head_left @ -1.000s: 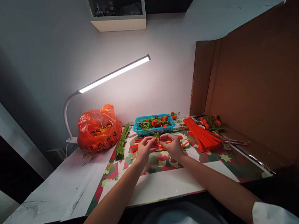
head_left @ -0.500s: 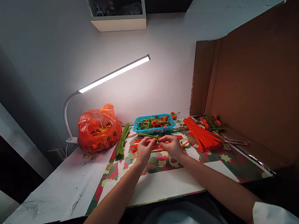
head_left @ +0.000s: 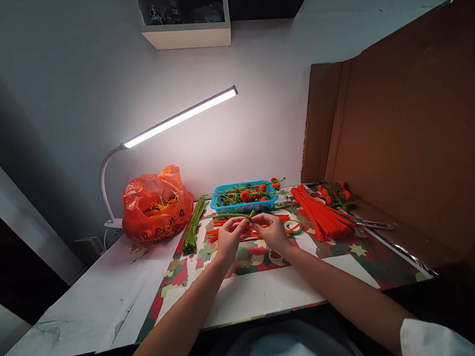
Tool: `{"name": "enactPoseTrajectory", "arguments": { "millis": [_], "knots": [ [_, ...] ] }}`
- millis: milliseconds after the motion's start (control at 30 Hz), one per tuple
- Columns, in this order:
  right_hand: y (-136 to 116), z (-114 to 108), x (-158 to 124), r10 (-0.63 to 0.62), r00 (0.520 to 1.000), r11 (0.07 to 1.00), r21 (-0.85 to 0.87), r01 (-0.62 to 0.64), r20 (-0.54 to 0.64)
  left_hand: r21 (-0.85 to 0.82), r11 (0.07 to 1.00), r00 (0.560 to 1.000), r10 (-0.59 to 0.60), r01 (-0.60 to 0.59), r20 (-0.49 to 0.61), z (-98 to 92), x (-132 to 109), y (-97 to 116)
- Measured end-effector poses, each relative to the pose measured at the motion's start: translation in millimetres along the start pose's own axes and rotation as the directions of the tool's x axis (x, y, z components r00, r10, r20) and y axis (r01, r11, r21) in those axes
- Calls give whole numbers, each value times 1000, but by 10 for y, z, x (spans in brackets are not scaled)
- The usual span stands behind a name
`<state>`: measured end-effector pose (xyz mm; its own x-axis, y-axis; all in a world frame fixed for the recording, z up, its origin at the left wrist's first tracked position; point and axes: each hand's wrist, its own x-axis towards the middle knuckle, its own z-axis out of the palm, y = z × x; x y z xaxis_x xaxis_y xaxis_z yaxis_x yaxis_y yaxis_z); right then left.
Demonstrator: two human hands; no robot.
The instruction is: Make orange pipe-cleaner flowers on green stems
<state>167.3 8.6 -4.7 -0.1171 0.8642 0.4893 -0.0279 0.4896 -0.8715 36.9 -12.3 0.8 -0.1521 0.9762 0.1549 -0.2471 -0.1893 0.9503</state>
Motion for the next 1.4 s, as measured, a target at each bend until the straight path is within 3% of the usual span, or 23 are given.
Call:
{"name": "enactPoseTrajectory", "arguments": {
  "millis": [233,333,500,700,900,1033,1267,1400],
  "knots": [
    [67,7,36,68,998,993,101,-66,-19,14,999,999,42,-42,18,-5,-12,9],
    [51,1,26,79,995,995,62,-75,-55,-1,1000,999,24,-24,36,-22,-3,20],
    [-41,-4,-26,14,994,993,-116,-26,-104,25,1000,999,-9,8,46,-19,-3,60],
    [-117,4,-68,-176,983,959,-235,160,-47,37,999,1000,20,-20,10,-1,4,68],
    [-80,6,-66,-130,989,966,-233,109,-74,14,999,999,35,-35,-1,3,-14,83],
    [-63,16,-70,-175,981,954,-260,148,-81,37,998,998,55,-54,-32,2,-25,87],
    [-58,9,-82,-271,962,894,-372,250,-6,89,996,998,2,-8,66,-5,-26,87],
    [-63,40,-68,-193,979,940,-300,163,-72,104,994,997,38,-46,72,-17,-3,58]
  ]
}}
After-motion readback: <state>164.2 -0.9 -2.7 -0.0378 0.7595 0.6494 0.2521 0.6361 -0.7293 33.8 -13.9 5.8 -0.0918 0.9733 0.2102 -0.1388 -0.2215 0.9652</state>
